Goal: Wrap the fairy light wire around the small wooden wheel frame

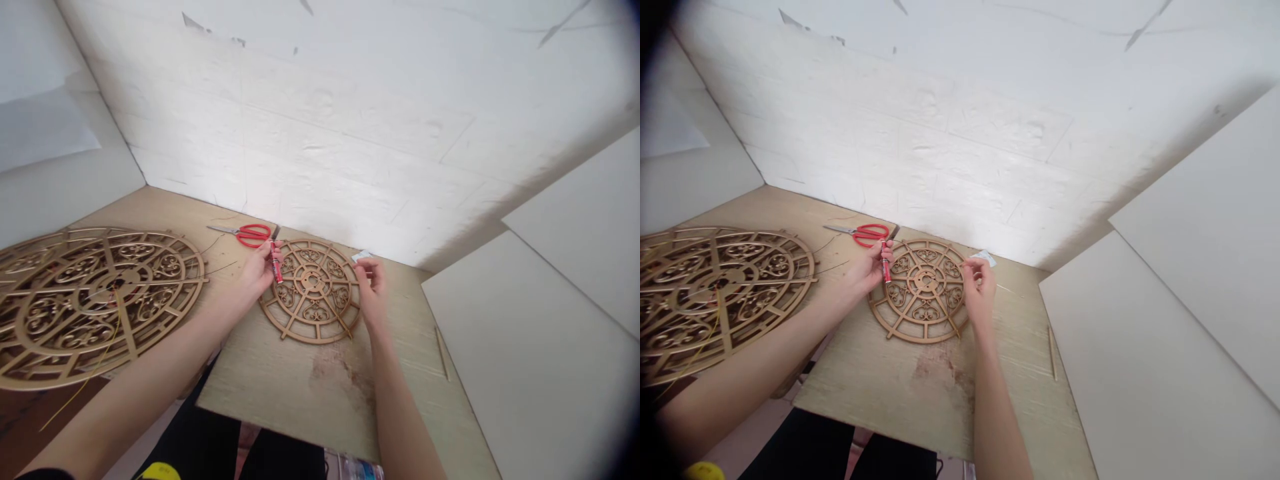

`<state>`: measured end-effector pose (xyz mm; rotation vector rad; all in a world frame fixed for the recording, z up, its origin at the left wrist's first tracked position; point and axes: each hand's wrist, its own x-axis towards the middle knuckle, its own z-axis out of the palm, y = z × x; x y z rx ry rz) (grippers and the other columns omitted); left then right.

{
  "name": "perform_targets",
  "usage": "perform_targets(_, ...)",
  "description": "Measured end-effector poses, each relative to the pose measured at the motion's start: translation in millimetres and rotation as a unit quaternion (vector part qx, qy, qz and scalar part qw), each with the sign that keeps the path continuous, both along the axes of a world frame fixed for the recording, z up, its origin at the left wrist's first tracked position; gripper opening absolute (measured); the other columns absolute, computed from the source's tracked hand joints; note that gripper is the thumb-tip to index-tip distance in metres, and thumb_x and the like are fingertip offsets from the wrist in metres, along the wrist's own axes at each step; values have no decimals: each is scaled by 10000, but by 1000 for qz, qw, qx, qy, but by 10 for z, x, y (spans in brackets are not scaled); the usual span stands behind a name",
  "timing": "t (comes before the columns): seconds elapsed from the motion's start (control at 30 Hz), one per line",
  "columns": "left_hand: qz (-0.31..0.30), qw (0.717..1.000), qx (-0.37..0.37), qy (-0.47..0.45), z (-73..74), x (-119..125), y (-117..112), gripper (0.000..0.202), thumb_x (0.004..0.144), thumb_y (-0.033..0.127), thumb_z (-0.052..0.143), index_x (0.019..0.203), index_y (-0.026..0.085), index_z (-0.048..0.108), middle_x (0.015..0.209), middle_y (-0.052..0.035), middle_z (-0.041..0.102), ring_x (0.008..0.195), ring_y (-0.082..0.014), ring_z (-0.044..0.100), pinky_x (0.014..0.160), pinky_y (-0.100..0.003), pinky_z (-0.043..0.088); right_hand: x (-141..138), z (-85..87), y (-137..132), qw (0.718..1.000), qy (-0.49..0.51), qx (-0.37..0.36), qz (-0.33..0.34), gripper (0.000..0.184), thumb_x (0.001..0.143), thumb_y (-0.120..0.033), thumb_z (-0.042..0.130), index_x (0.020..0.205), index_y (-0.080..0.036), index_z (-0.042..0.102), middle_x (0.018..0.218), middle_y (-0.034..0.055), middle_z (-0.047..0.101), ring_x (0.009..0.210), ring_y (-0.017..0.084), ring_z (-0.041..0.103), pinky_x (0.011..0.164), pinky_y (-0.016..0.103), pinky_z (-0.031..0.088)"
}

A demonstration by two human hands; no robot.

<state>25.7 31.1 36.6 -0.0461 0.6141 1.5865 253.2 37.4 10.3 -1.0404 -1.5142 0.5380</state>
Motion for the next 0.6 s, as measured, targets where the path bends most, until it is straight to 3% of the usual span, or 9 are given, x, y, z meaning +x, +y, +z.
perform_targets(0.1,-2,1000,2,5,-6,0,7,226,962,77,421,788,122,558,721,-37,595,478,-47,457,428,-125,414,-49,56,-54,991,-89,31,100,147,900,-252,534,866,-225,675,875,45,636,827,197,575,739,333,436)
perform_targets(0.23,-9,1000,17,2,-83,-31,44,213,961,81,431,799,113,565,709,-37,593,479,-50,478,426,-127,421,-86,51,-78,961,-198,45,189,293,781,-52,494,749,-226,728,836,51,579,853,215,566,763,371,447)
perform_targets(0.37,-15,1000,25,-10,-142,-57,68,199,962,91,438,826,112,581,705,-34,589,488,-54,487,427,-128,434,-64,-21,-47,936,-283,11,208,378,702,31,478,738,-222,758,769,47,543,803,217,545,716,367,446)
perform_targets(0.6,-13,1000,18,5,-80,-34,35,219,965,87,427,794,112,562,712,-40,596,480,-50,469,420,-125,417,-54,-76,-23,938,-284,-15,199,228,815,-66,580,808,-202,762,809,56,601,793,210,582,738,379,479)
